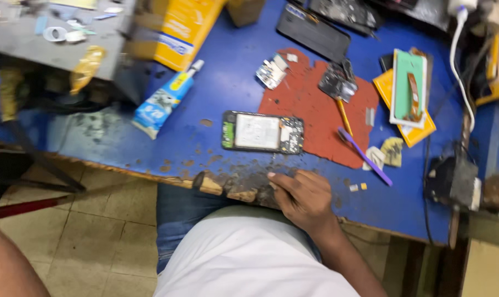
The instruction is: The person disassembles and cleans internal mobile phone components. They remove adhesive strips from the frame, brush the internal surface with a purple brush, and use tweezers and a probe to re-seat the motherboard and connect internal ribbon cables.
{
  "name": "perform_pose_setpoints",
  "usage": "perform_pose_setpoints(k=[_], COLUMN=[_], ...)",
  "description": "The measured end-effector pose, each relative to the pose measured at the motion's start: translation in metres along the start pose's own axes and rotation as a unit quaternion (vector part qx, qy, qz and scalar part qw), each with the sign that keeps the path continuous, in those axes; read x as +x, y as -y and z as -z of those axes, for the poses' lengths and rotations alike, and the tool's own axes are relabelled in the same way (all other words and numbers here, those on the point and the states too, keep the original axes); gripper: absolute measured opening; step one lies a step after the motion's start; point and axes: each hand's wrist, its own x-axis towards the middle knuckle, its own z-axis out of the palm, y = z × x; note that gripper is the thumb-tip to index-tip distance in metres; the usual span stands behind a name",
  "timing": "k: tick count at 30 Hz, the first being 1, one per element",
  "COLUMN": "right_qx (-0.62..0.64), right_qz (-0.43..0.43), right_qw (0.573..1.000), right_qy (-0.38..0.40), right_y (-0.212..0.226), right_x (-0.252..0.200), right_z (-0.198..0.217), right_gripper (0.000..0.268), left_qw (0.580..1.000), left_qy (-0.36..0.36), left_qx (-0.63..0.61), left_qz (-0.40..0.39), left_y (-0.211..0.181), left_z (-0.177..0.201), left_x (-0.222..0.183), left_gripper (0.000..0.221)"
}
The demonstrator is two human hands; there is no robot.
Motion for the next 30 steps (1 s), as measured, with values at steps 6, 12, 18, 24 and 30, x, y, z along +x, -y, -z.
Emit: perform_pose_setpoints(k=[6,12,18,24,30], right_qx=[0.023,-0.192,-0.194,0.081,0.306], right_qz=[-0.016,0.115,0.154,-0.248,-0.365], right_qw=[0.998,0.972,0.969,0.964,0.874], right_qy=[-0.063,-0.065,0.008,-0.049,-0.099], right_y=[0.004,0.021,0.006,-0.026,-0.036], right_x=[0.006,0.032,0.023,-0.037,-0.052], right_z=[0.015,0.051,0.065,0.061,0.052], right_gripper=[0.020,0.019,0.013,0.015,0.033], left_qw=[0.992,0.904,0.770,0.788,0.748], left_qy=[0.036,0.302,0.458,0.389,0.323], left_qx=[0.052,-0.239,-0.414,-0.445,-0.565], left_qz=[-0.111,-0.186,-0.163,-0.172,-0.129], left_y=[-0.055,-0.113,-0.160,-0.164,-0.186], left_z=[-0.004,0.000,-0.069,-0.077,-0.090], left_x=[-0.044,-0.133,-0.162,-0.152,-0.162], left_gripper=[0.017,0.020,0.023,0.032,0.038])
